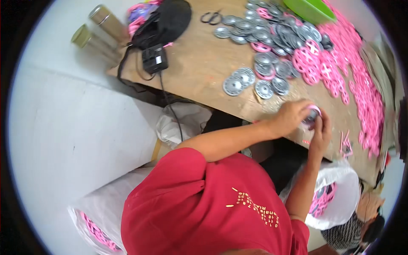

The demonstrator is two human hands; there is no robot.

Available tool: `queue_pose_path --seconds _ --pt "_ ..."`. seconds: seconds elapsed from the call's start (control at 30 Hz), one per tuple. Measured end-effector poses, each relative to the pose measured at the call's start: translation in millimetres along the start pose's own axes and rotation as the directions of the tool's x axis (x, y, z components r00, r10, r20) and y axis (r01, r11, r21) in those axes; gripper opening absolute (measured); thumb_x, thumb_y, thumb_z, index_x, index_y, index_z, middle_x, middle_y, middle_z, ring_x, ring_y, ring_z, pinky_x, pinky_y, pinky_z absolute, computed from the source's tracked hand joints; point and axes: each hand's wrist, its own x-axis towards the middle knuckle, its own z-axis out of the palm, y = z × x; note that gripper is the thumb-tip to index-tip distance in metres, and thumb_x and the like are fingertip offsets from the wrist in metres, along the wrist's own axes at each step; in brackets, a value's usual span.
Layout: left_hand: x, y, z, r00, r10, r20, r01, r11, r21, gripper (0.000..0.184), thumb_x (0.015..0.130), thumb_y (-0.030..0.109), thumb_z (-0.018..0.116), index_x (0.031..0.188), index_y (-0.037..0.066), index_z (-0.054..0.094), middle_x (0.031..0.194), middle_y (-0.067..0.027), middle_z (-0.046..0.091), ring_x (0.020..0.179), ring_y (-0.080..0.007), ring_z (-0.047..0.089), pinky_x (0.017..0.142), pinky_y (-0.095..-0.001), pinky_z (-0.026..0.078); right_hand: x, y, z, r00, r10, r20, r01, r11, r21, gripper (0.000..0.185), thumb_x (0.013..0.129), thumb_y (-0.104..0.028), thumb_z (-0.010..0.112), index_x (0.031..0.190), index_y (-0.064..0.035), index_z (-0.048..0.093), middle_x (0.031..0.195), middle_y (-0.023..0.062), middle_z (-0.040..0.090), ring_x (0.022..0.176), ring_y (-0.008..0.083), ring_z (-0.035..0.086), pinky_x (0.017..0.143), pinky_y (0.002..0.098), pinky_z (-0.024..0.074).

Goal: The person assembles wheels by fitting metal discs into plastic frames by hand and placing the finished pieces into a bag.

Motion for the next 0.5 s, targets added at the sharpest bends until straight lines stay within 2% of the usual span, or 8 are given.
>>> queue_pose_path --seconds 0.07,0.1,0.17,0.27,0.33,0.37,0.47,0.5 --pt "-1.5 6.8 4.7 0.999 -0.002 -0.032 -0.002 0.993 -0.12 0.03 0.088 0.012 0.054 0.116 0.002 0.052 0.095 -0.02 0.063 0.086 -0.0312 0.064 0.072 -0.0372 0.049 -1.3 -0.6 0.5 0.998 0.047 -0.049 -0.04 0.988 0.147 0.026 0.095 -0.011 0.051 0.118 -0.0001 0.055 0.092 0.0032 0.059 0.069 0.0071 0.05 0.063 0.0207 0.0424" --pt "-3.4 8.5 3.2 0.999 0.001 -0.041 -0.006 0.993 -0.115 0.03 0.088 0.012 0.054 0.116 0.002 0.052 0.095 -0.02 0.063 0.086 -0.0312 0.064 0.072 -0.0372 0.049 -1.3 -3.0 -0.2 0.996 0.074 -0.054 -0.062 0.977 0.206 0.028 0.094 -0.009 0.052 0.12 -0.0003 0.052 0.094 0.0047 0.058 0.07 0.008 0.051 0.063 0.021 0.0427" --pt "-5.2 10.0 1.2 1.0 -0.013 -0.015 0.013 1.0 -0.001 0.036 0.086 0.013 0.056 0.121 0.005 0.048 0.092 -0.0196 0.063 0.082 -0.0317 0.066 0.069 -0.0392 0.05 -5.1 -11.9 1.3 0.998 0.044 -0.034 -0.036 0.978 0.207 0.03 0.093 -0.009 0.052 0.122 -0.0004 0.051 0.096 0.0055 0.058 0.071 0.0083 0.051 0.063 0.0211 0.0427" --pt "-5.4 12.5 -2.9 0.992 -0.118 0.056 0.118 0.993 0.002 0.041 0.084 0.012 0.058 0.122 0.006 0.045 0.088 -0.0185 0.064 0.076 -0.0321 0.066 0.066 -0.0399 0.052 -11.1 -8.8 2.4 1.0 -0.012 0.016 0.009 0.983 0.183 0.035 0.092 -0.007 0.054 0.125 -0.0007 0.046 0.101 0.0073 0.057 0.073 0.0097 0.052 0.065 0.0225 0.0426" --pt "-9.9 13.8 1.8 0.981 -0.178 0.073 0.183 0.98 -0.083 0.042 0.083 0.008 0.057 0.123 0.006 0.045 0.085 -0.017 0.065 0.075 -0.0298 0.067 0.066 -0.0386 0.052 -15.6 -12.1 1.2 0.999 -0.028 -0.025 0.033 0.98 0.197 0.034 0.092 -0.006 0.053 0.124 -0.0006 0.047 0.1 0.0069 0.057 0.076 0.0102 0.052 0.067 0.0228 0.0422" --pt "-13.9 15.0 6.1 0.988 -0.15 0.023 0.152 0.986 -0.075 0.043 0.084 0.008 0.057 0.125 0.006 0.044 0.086 -0.0156 0.065 0.074 -0.0254 0.068 0.066 -0.037 0.053 -17.9 -13.4 -3.5 1.0 -0.014 -0.012 0.016 0.982 0.187 0.033 0.091 -0.007 0.054 0.124 -0.0007 0.047 0.1 0.0064 0.057 0.078 0.0102 0.052 0.067 0.023 0.0419" --pt "-20.6 19.4 12.1 0.983 -0.131 0.128 0.158 0.96 -0.23 0.05 0.087 0.008 0.057 0.133 0.007 0.038 0.093 -0.0145 0.066 0.073 -0.0195 0.067 0.066 -0.0339 0.052 -28.2 -28.5 -19.1 1.0 0.009 -0.01 -0.007 0.989 0.151 0.031 0.091 -0.008 0.054 0.121 -0.0007 0.051 0.102 0.0049 0.058 0.083 0.0096 0.053 0.07 0.0225 0.0426" --pt "-22.5 24.1 10.5 0.981 -0.129 0.146 0.162 0.955 -0.249 0.05 0.087 0.008 0.057 0.133 0.007 0.038 0.093 -0.0145 0.066 0.073 -0.0195 0.067 0.066 -0.0339 0.052 -33.5 -33.0 -30.0 0.996 0.009 -0.088 0.001 0.993 0.121 0.031 0.091 -0.008 0.054 0.121 -0.0005 0.052 0.104 0.0053 0.059 0.086 0.0099 0.054 0.071 0.0222 0.0432"
